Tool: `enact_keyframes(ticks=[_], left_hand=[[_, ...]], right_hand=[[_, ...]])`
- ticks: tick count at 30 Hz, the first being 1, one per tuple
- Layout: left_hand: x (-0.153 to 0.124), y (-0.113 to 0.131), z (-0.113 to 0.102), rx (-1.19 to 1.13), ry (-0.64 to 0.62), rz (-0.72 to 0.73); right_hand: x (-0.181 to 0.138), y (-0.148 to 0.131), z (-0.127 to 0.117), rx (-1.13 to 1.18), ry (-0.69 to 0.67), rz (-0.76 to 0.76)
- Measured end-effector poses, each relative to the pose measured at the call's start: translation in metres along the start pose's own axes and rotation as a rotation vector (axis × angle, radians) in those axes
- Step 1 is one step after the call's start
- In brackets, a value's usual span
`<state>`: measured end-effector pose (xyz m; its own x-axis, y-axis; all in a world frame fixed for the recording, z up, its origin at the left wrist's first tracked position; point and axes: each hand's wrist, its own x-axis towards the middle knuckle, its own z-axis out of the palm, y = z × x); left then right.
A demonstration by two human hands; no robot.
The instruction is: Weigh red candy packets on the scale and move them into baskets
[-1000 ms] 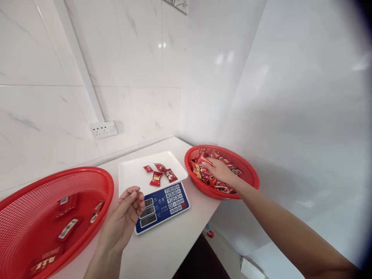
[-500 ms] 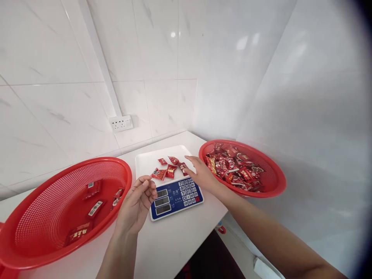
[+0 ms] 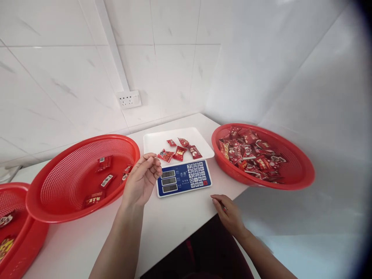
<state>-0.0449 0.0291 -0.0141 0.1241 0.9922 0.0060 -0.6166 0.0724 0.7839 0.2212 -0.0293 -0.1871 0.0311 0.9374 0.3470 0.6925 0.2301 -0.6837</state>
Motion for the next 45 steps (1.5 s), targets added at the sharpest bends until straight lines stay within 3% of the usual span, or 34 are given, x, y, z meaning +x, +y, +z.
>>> enact_keyframes(ticks=[10,14,17,22,25,31,37,40,45], left_hand=[[0.003,-0.005,-0.004,0.029,0.001,0.001],[0.006,-0.010,-0.003,0.109,0.030,0.009],[0.006,-0.018,-0.002,0.473,0.102,0.171],[0.012,-0.037,-0.006,1.433,0.100,0.390],[0.024,-0.047,-0.009,1.666,0.058,0.418],[0.057,-0.058,-0.005,1.803,-0.111,0.396],[0.084,-0.060,0.021,1.864,-0.070,0.430],[0.096,-0.066,0.038,1.910,-0.110,0.447],[0.113,-0.082,0.050,1.995,-0.169,0.312]], right_hand=[[0.007,0.001,0.017,-0.082,0.196,-0.259],[0.006,0.001,0.017,-0.076,0.225,-0.298],[0.005,0.001,0.018,-0.071,0.230,-0.299],[0.005,0.004,0.017,-0.069,0.207,-0.304],[0.004,0.006,0.016,-0.058,0.202,-0.326],[0.001,0.011,0.015,-0.033,0.198,-0.385],[0.001,0.014,0.014,-0.001,0.206,-0.422],[0.001,0.014,0.013,0.015,0.211,-0.450],[0.001,0.019,0.013,0.003,0.236,-0.500]])
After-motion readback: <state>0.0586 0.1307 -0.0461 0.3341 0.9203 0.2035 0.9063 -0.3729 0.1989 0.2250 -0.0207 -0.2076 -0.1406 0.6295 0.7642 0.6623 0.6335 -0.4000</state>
